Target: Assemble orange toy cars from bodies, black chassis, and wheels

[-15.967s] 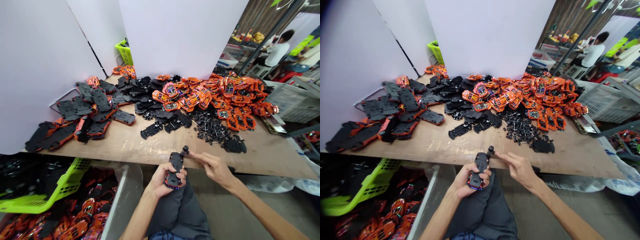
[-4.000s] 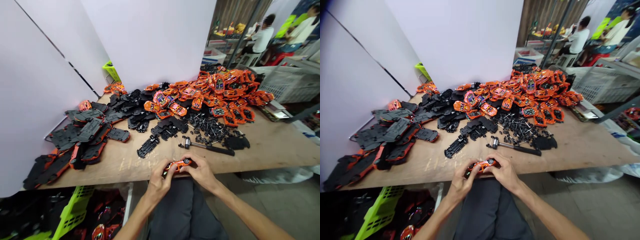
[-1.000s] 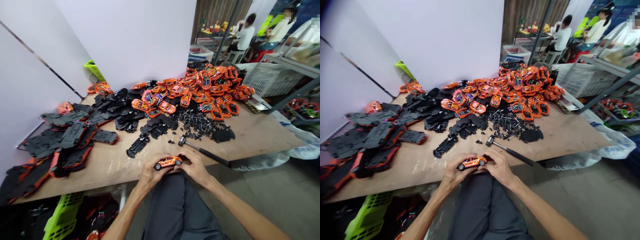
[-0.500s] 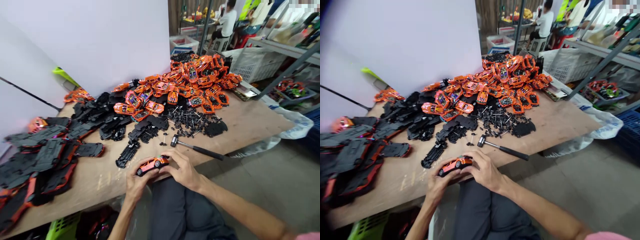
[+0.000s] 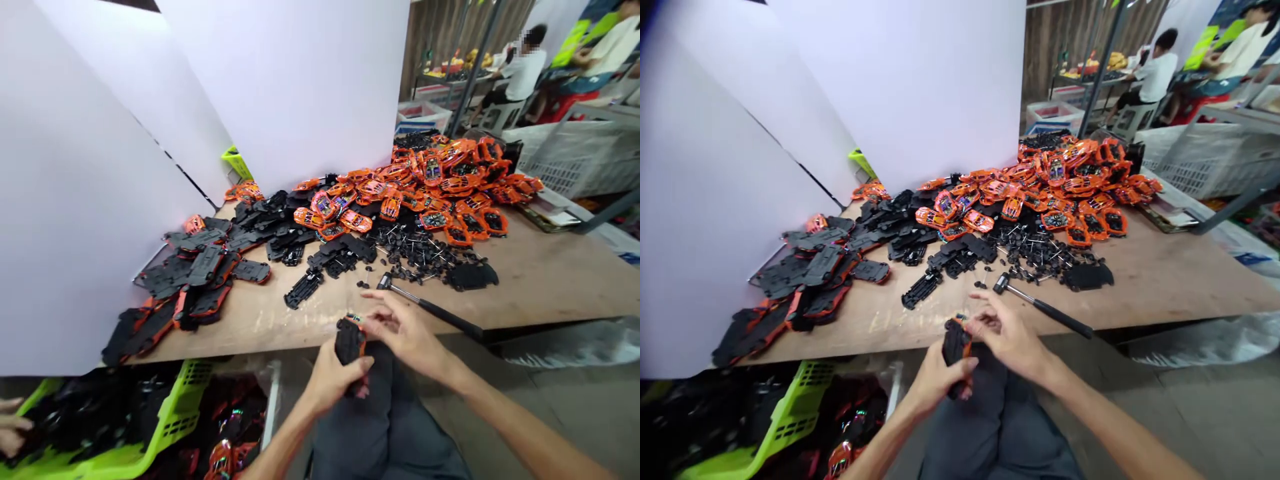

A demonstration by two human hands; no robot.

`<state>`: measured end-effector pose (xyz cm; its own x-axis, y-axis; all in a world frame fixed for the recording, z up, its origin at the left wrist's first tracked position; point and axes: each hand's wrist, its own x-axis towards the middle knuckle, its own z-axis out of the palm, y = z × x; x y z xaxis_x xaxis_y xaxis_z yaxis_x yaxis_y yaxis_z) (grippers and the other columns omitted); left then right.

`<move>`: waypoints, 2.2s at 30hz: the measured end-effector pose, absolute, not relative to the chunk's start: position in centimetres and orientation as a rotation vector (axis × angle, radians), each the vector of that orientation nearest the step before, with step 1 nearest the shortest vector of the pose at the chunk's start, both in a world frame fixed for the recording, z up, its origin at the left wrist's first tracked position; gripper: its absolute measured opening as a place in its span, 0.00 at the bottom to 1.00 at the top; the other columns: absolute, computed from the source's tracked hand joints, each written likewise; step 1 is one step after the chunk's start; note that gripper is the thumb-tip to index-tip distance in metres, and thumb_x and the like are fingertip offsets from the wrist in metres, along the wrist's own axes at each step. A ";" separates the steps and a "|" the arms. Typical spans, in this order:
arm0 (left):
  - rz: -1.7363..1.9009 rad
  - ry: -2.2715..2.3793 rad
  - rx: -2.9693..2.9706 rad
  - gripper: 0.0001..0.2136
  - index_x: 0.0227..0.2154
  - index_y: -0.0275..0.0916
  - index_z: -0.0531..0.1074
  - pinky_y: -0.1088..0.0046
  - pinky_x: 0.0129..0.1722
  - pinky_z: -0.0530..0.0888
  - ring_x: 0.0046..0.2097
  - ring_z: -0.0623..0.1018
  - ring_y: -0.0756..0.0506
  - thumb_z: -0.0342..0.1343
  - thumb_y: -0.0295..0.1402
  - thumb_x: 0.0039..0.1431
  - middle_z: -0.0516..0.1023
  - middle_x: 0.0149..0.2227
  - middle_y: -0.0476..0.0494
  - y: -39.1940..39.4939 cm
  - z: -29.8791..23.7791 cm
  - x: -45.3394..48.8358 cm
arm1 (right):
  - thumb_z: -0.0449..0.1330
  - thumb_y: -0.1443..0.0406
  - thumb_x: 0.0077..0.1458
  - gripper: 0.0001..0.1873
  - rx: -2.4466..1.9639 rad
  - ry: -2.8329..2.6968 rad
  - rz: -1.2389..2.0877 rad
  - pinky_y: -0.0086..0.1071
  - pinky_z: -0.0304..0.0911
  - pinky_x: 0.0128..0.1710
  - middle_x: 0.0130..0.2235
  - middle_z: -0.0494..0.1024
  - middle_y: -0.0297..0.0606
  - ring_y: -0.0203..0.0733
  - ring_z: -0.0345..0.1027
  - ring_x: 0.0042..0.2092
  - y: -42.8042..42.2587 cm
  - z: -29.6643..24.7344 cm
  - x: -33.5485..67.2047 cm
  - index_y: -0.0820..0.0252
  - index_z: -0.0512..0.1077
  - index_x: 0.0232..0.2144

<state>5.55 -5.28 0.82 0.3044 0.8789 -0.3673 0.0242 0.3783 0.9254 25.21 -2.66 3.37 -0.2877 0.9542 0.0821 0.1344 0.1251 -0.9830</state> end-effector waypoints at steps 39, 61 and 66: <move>1.390 1.443 1.074 0.29 0.46 0.33 0.72 0.71 0.28 0.77 0.29 0.81 0.45 0.65 0.56 0.55 0.82 0.32 0.42 3.5 6.6 -9.3 | 0.68 0.44 0.54 0.26 -1.285 -1.484 1.215 0.39 0.78 0.53 0.52 0.84 0.43 0.56 0.81 0.52 4.2 -1.3 25.0 0.52 0.82 0.48; 0.888 1.648 1.530 0.10 0.35 0.40 0.74 0.73 0.32 0.68 0.31 0.76 0.45 0.65 0.40 0.56 0.78 0.29 0.50 5.3 2.0 -3.9 | 0.67 0.57 0.60 0.10 -1.374 -2.181 0.378 0.46 0.68 0.49 0.45 0.80 0.43 0.55 0.71 0.50 9.5 1.8 28.2 0.54 0.77 0.42; 0.693 1.186 0.992 0.26 0.48 0.37 0.74 0.74 0.28 0.73 0.31 0.82 0.44 0.70 0.46 0.51 0.84 0.33 0.43 3.1 3.3 -2.6 | 0.69 0.60 0.58 0.17 -1.328 -2.182 0.426 0.48 0.68 0.54 0.51 0.80 0.43 0.54 0.73 0.53 8.0 0.2 27.1 0.55 0.74 0.49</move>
